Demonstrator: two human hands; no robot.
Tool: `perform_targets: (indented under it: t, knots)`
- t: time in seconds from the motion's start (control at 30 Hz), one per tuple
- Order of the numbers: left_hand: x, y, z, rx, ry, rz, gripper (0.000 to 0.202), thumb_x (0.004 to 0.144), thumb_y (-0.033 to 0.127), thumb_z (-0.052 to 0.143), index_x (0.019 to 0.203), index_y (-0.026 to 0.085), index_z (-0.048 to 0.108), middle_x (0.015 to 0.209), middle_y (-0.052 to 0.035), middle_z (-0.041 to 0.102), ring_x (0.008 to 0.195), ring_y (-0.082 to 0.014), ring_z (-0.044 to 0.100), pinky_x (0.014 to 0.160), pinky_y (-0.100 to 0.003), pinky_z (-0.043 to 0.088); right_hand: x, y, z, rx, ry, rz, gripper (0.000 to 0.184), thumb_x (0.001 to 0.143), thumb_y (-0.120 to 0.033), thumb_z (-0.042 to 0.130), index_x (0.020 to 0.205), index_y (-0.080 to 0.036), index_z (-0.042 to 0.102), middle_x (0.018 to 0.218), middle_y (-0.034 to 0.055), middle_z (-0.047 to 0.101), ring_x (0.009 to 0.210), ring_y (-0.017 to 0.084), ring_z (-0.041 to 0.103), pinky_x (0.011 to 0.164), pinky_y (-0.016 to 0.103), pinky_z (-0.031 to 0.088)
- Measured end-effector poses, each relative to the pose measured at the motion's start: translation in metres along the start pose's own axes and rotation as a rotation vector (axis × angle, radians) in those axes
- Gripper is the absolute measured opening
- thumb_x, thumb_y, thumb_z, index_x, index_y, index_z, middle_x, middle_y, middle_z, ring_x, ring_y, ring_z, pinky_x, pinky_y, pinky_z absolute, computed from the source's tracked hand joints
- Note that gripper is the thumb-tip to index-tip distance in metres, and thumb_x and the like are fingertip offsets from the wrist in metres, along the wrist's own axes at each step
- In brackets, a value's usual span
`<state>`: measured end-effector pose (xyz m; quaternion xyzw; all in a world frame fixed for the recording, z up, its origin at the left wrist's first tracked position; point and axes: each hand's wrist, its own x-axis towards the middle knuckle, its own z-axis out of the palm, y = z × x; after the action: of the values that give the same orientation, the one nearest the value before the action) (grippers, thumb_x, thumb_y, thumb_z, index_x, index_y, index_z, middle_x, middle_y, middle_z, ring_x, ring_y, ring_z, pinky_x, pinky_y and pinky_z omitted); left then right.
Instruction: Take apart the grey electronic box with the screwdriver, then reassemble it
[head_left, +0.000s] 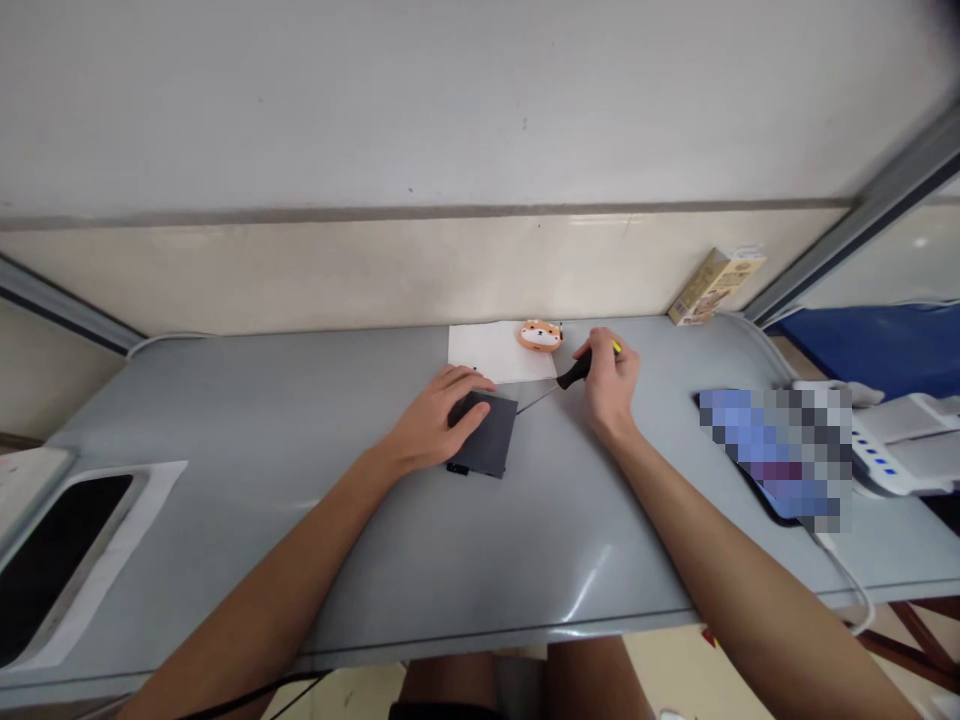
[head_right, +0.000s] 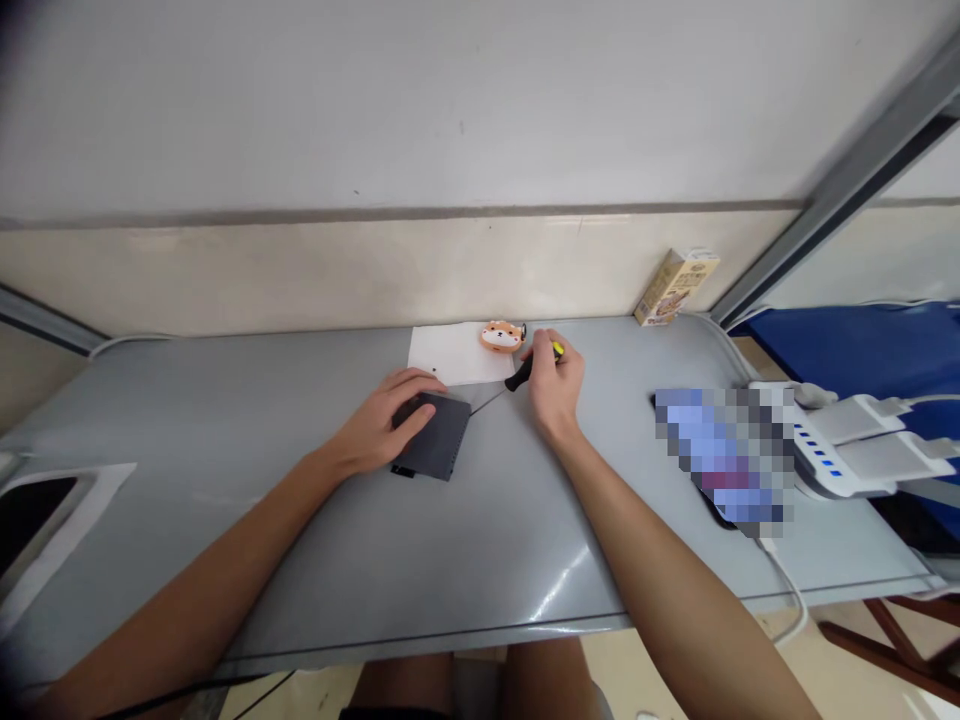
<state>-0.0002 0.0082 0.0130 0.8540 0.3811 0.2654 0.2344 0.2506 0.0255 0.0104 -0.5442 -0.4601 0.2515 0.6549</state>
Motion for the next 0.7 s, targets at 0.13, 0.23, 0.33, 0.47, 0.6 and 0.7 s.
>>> perform_targets:
  t: [0.13,0.23,0.33,0.47,0.6,0.7]
  knots:
    - [0.0,-0.001,-0.001,0.031,0.055,0.102,0.027,0.106,0.029,0.042,0.12,0.023,0.065,0.127,-0.0084,0.061,0.123,-0.0237,0.055,0.11,-0.043,0.044,0.002,-0.001,-0.002,-0.009,0.016,-0.029,0.039,0.091,-0.033,0.051,0.054,-0.021,0.055,0.055,-0.0022,0.044,0.056,0.013,0.042,0.055,0.029,0.032]
    - [-0.001,0.001,-0.002,0.063,0.096,0.169,0.025,0.105,0.027,0.044,0.115,0.022,0.066,0.121,-0.0084,0.062,0.117,-0.0236,0.057,0.105,-0.043,0.046,0.003,-0.001,-0.002,0.018,0.025,-0.039,0.039,0.089,-0.032,0.052,0.052,-0.021,0.052,0.054,-0.0019,0.042,0.056,0.013,0.04,0.055,0.029,0.031]
    - [-0.001,0.007,-0.001,0.114,0.106,0.237,0.019,0.101,0.025,0.05,0.109,0.021,0.067,0.115,-0.0084,0.064,0.108,-0.0228,0.059,0.099,-0.043,0.049,-0.001,-0.004,-0.001,0.088,-0.06,-0.045,0.038,0.085,-0.029,0.053,0.049,-0.021,0.049,0.053,-0.0018,0.041,0.056,0.013,0.038,0.055,0.029,0.029]
    - [-0.001,0.017,0.003,0.167,0.086,0.291,0.015,0.097,0.023,0.054,0.1,0.02,0.069,0.105,-0.0083,0.066,0.096,-0.0219,0.059,0.092,-0.042,0.05,-0.016,-0.015,0.005,0.077,-0.258,-0.059,0.037,0.085,-0.027,0.052,0.049,-0.02,0.051,0.054,-0.001,0.043,0.057,0.012,0.039,0.055,0.029,0.029]
    - [-0.002,0.022,0.006,0.194,0.043,0.263,0.018,0.097,0.022,0.051,0.092,0.021,0.069,0.1,-0.0077,0.068,0.09,-0.0211,0.059,0.091,-0.041,0.051,-0.026,-0.024,0.009,0.039,-0.335,-0.033,0.036,0.086,-0.028,0.051,0.051,-0.021,0.053,0.056,-0.0007,0.045,0.057,0.013,0.041,0.055,0.029,0.031]
    - [-0.002,0.024,0.006,0.169,0.023,0.243,0.019,0.096,0.021,0.051,0.091,0.021,0.069,0.099,-0.0077,0.068,0.09,-0.021,0.06,0.091,-0.041,0.051,-0.025,-0.024,0.008,0.038,-0.332,-0.04,0.036,0.086,-0.028,0.051,0.051,-0.021,0.052,0.056,0.0,0.046,0.059,0.013,0.043,0.056,0.029,0.032]
